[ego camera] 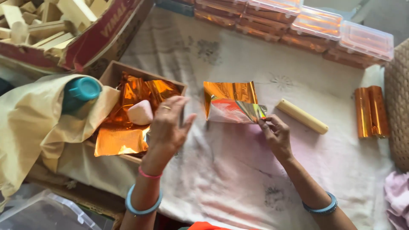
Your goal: The person wraps a wooden stick in orange foil using a wooden roller to smooth the edges. They then wipe the wooden roller with a pink cloth and place it into a wooden casing. Finally, they wrap another wooden stick in orange foil.
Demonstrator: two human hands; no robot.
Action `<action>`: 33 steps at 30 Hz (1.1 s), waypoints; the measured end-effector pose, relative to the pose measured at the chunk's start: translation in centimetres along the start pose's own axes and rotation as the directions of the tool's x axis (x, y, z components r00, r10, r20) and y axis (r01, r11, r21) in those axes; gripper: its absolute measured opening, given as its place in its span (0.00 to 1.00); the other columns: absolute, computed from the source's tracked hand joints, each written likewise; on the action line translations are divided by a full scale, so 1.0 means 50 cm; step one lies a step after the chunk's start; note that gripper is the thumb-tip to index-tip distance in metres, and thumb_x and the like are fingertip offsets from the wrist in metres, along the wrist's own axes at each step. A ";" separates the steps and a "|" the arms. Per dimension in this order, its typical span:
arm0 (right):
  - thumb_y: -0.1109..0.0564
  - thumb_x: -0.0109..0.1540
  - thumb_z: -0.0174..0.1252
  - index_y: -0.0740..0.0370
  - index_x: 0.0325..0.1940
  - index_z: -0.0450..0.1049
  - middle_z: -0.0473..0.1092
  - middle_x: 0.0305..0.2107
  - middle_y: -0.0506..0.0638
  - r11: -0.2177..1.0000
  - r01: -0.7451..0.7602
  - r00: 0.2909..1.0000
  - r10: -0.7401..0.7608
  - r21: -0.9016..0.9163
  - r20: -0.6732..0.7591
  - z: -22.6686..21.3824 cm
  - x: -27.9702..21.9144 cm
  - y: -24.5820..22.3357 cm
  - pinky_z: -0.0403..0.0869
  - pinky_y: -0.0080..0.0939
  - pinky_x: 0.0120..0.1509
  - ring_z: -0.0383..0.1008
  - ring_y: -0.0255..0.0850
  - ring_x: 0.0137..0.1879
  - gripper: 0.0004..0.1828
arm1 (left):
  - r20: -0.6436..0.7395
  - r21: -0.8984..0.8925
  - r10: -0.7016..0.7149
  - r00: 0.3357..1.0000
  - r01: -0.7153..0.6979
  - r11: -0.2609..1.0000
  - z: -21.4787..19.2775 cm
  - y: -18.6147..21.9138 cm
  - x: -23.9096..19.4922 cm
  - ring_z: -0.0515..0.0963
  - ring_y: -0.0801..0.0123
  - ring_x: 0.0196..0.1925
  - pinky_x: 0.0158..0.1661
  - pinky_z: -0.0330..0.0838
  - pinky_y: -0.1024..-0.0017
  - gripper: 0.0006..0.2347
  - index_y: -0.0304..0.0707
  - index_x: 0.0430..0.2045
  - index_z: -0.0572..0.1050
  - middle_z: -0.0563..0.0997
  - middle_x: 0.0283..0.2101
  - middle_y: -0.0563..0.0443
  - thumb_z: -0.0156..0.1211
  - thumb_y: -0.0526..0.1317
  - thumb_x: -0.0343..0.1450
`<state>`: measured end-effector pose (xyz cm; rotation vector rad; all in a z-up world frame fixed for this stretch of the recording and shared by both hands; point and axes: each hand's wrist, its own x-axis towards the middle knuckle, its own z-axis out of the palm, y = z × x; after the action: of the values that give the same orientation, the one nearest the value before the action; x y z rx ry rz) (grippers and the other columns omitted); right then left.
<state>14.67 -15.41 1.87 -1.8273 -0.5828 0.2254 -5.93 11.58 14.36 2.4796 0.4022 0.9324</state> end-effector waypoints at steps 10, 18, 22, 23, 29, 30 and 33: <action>0.65 0.57 0.66 0.67 0.38 0.76 0.78 0.41 0.54 0.859 0.426 0.905 -0.407 -0.284 0.124 -0.022 -0.035 -0.007 0.75 0.46 0.62 0.76 0.51 0.58 0.07 | 0.265 -0.270 0.003 0.964 0.072 0.960 0.171 0.024 0.038 0.78 0.48 0.57 0.53 0.73 0.59 0.24 0.30 0.58 0.72 0.73 0.61 0.36 0.55 0.52 0.75; 0.65 0.60 0.66 0.66 0.38 0.75 0.78 0.43 0.55 0.836 0.486 0.874 -0.470 -0.256 0.125 -0.023 -0.040 -0.032 0.74 0.47 0.63 0.77 0.51 0.56 0.06 | 0.297 -0.476 0.073 0.952 0.081 0.876 0.236 -0.002 0.015 0.73 0.49 0.66 0.63 0.67 0.60 0.25 0.32 0.63 0.69 0.71 0.65 0.39 0.45 0.54 0.80; 0.66 0.58 0.63 0.63 0.42 0.77 0.79 0.44 0.54 0.771 0.549 0.832 -0.542 -0.322 0.120 -0.031 -0.045 -0.055 0.72 0.51 0.64 0.79 0.50 0.54 0.08 | 0.316 -0.596 0.113 0.942 0.105 0.796 0.258 -0.030 -0.007 0.70 0.51 0.71 0.68 0.63 0.61 0.27 0.34 0.65 0.67 0.69 0.69 0.40 0.41 0.57 0.80; 0.66 0.58 0.63 0.63 0.42 0.77 0.79 0.44 0.54 0.771 0.550 0.831 -0.544 -0.321 0.119 -0.034 -0.047 -0.056 0.72 0.51 0.64 0.79 0.50 0.54 0.08 | 0.315 -0.595 0.113 0.942 0.103 0.797 0.258 -0.036 -0.009 0.70 0.51 0.71 0.68 0.63 0.61 0.27 0.34 0.65 0.67 0.69 0.69 0.40 0.41 0.57 0.80; 0.68 0.63 0.58 0.63 0.45 0.76 0.80 0.41 0.51 0.746 0.597 0.788 -0.613 -0.294 0.045 -0.069 -0.072 -0.108 0.71 0.53 0.68 0.82 0.44 0.49 0.08 | 0.271 -0.628 0.168 0.948 0.042 0.777 0.249 -0.046 -0.012 0.64 0.52 0.76 0.72 0.57 0.59 0.36 0.36 0.69 0.64 0.67 0.72 0.41 0.43 0.67 0.75; 0.68 0.64 0.57 0.65 0.47 0.74 0.79 0.39 0.51 0.863 0.498 0.866 -0.501 -0.089 -0.008 -0.074 -0.080 -0.099 0.75 0.45 0.59 0.81 0.41 0.46 0.08 | 0.275 -0.651 0.203 0.940 0.026 0.759 0.243 -0.038 -0.011 0.63 0.52 0.77 0.73 0.56 0.58 0.38 0.37 0.70 0.64 0.66 0.72 0.40 0.45 0.69 0.73; 0.68 0.68 0.52 0.68 0.48 0.71 0.76 0.36 0.50 0.923 0.306 0.952 -0.297 0.232 -0.074 -0.096 -0.094 -0.086 0.79 0.35 0.46 0.79 0.34 0.40 0.05 | 0.304 -0.699 0.288 0.908 0.007 0.715 0.224 -0.008 -0.015 0.61 0.52 0.78 0.74 0.55 0.56 0.42 0.37 0.71 0.62 0.66 0.73 0.40 0.49 0.73 0.70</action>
<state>11.53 -20.78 6.85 -1.4811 -0.7676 0.0501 1.08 8.12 6.30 1.9215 -0.2582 0.4697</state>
